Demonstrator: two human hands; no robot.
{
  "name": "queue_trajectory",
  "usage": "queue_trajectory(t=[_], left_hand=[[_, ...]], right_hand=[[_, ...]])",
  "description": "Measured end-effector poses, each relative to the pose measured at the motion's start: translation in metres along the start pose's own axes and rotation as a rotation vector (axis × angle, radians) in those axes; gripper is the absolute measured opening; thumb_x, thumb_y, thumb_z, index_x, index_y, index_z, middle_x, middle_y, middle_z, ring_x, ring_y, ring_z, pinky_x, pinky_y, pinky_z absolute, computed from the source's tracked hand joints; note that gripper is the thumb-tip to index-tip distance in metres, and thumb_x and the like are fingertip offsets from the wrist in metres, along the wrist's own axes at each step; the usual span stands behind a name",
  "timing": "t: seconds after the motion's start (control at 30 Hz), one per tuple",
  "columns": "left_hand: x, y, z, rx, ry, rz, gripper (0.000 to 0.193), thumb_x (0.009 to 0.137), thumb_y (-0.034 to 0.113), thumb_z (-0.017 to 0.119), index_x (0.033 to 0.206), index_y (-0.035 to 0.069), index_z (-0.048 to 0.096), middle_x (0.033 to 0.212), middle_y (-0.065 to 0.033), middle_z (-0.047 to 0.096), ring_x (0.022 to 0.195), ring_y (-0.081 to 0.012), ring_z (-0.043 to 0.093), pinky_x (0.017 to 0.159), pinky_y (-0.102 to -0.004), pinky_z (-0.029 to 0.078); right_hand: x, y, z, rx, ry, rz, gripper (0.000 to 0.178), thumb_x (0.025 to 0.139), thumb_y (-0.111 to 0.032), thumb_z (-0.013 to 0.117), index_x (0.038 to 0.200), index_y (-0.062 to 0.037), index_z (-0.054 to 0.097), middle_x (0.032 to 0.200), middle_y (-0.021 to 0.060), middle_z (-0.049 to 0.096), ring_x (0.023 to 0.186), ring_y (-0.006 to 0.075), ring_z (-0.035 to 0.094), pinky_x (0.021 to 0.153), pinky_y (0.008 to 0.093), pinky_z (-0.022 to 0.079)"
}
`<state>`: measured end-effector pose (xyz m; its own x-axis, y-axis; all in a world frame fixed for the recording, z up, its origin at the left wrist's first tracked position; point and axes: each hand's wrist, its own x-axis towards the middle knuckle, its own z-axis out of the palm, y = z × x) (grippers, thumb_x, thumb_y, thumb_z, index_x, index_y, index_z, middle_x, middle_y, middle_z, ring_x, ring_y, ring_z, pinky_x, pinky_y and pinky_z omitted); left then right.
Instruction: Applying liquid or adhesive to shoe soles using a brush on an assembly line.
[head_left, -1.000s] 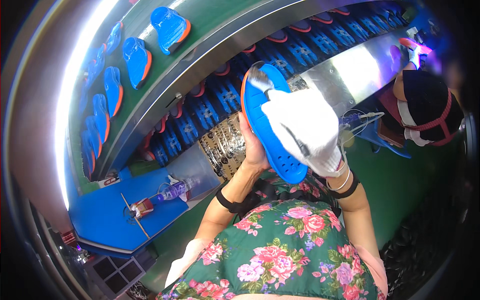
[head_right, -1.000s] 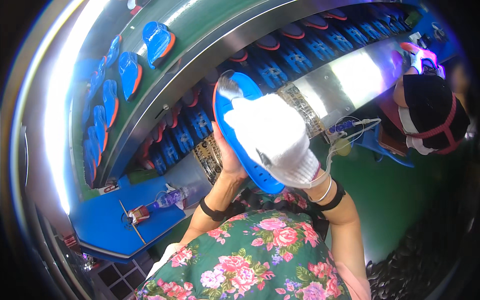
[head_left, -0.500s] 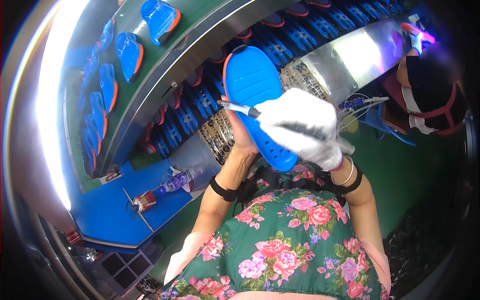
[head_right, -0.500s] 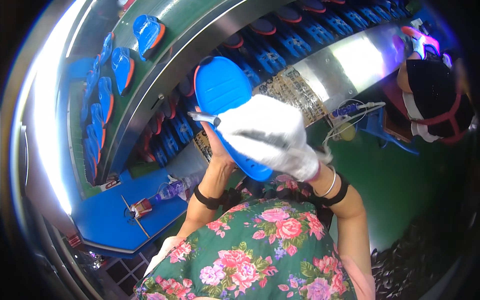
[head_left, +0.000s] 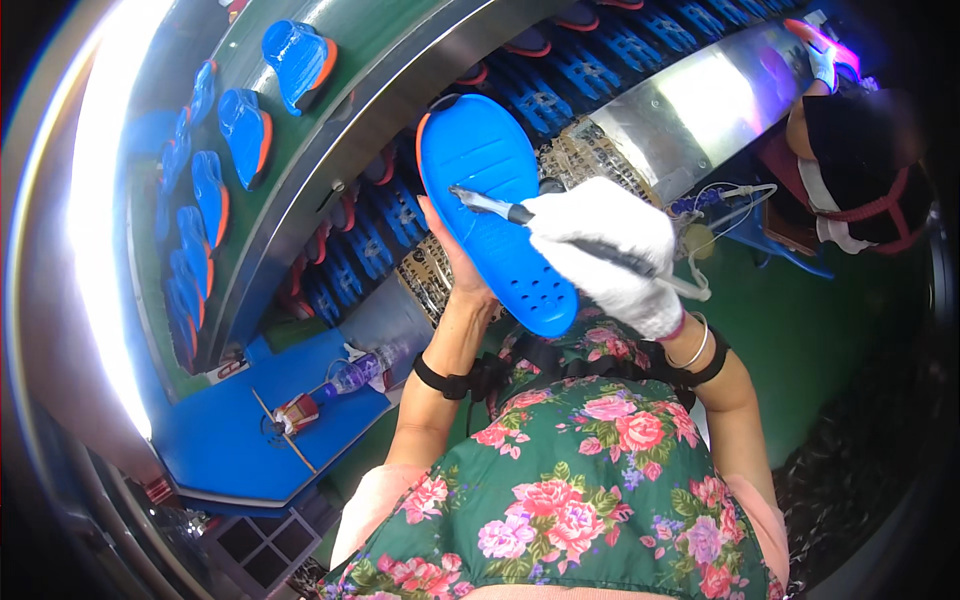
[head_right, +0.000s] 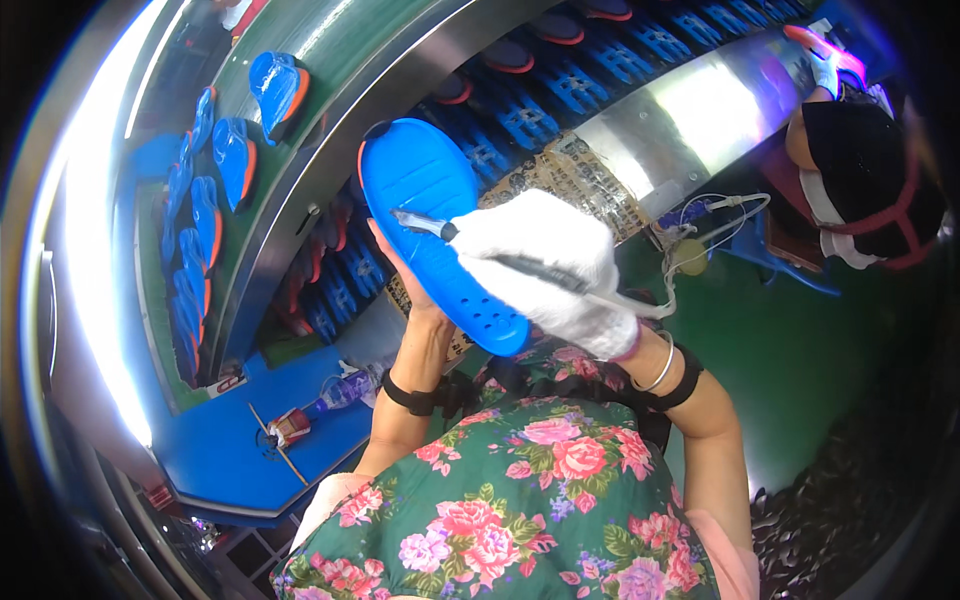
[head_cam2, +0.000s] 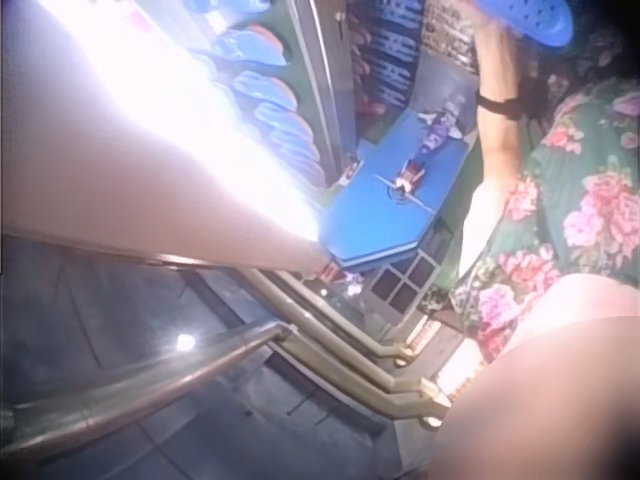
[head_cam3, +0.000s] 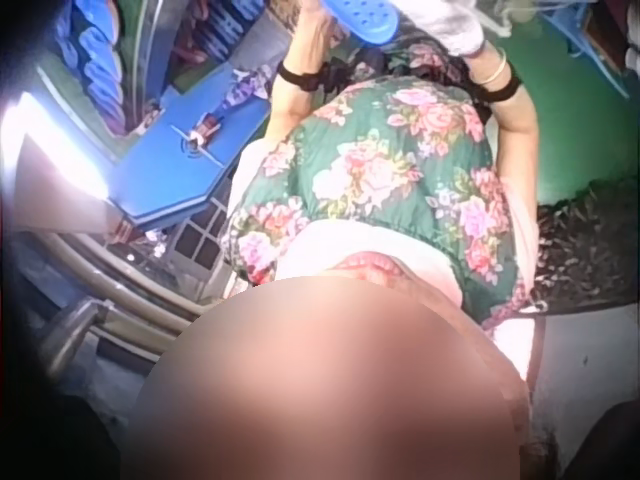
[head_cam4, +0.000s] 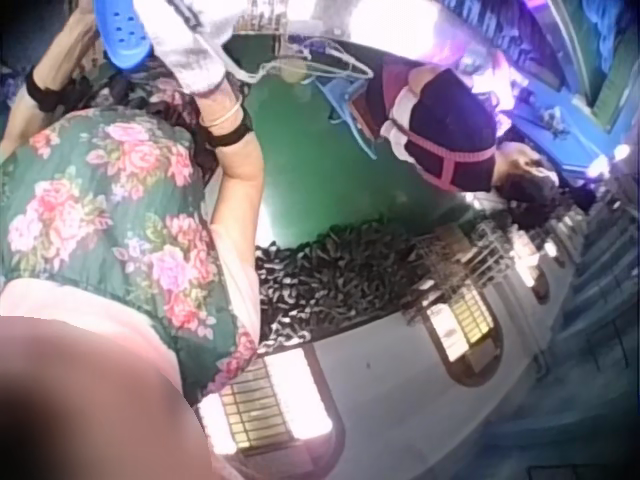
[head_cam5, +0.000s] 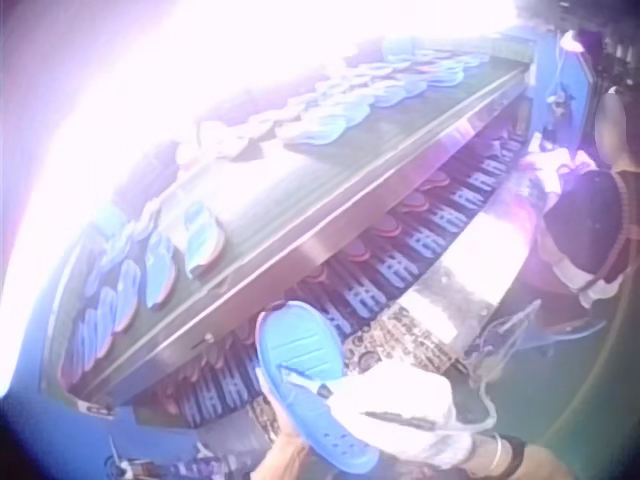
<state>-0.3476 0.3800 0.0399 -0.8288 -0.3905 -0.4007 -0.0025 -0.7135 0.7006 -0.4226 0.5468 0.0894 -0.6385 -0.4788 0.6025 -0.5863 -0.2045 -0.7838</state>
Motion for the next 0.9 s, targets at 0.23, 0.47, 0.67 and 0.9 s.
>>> queue_trajectory(t=[0.23,0.47,0.67,0.9], left_hand=[[0.022,0.003,-0.008,-0.367,-0.436,-0.183,0.119,0.075,0.103,0.034,0.135,0.002,0.051,0.093,-0.0235,0.067,0.080,-0.0361,0.067,0.071,-0.0470,0.055],[0.035,0.003,-0.008,-0.297,-0.413,-0.178,0.114,0.072,0.103,0.042,0.111,-0.003,0.059,0.087,-0.0165,0.064,0.081,-0.0272,0.061,0.074,-0.0429,0.054],[0.040,0.005,-0.011,-0.414,-0.434,-0.082,0.110,0.075,0.100,0.043,0.121,0.001,0.055,0.087,-0.0132,0.059,0.080,-0.0259,0.059,0.079,-0.0425,0.052],[0.051,0.011,-0.013,-0.500,-0.395,-0.113,0.115,0.074,0.102,0.034,0.127,0.003,0.054,0.092,-0.0155,0.065,0.073,-0.0299,0.064,0.071,-0.0461,0.054]], right_hand=[[-0.012,-0.007,0.002,-0.061,-0.174,-0.077,0.025,0.082,-0.008,0.081,0.107,-0.0091,0.080,0.106,0.0077,0.077,0.090,0.0251,0.072,0.080,0.0380,0.058],[-0.020,-0.006,0.006,-0.158,-0.163,-0.139,0.032,0.080,-0.004,0.083,0.111,-0.0093,0.078,0.109,0.0087,0.077,0.090,0.0271,0.073,0.079,0.0386,0.058],[-0.012,-0.005,-0.008,-0.014,-0.107,0.013,0.027,0.081,-0.007,0.082,0.107,-0.0115,0.078,0.101,0.0073,0.076,0.085,0.0267,0.071,0.074,0.0379,0.058],[-0.023,-0.012,-0.003,0.000,-0.285,-0.040,0.028,0.080,-0.006,0.083,0.107,-0.0113,0.079,0.106,0.0083,0.077,0.086,0.0252,0.073,0.075,0.0378,0.058]])
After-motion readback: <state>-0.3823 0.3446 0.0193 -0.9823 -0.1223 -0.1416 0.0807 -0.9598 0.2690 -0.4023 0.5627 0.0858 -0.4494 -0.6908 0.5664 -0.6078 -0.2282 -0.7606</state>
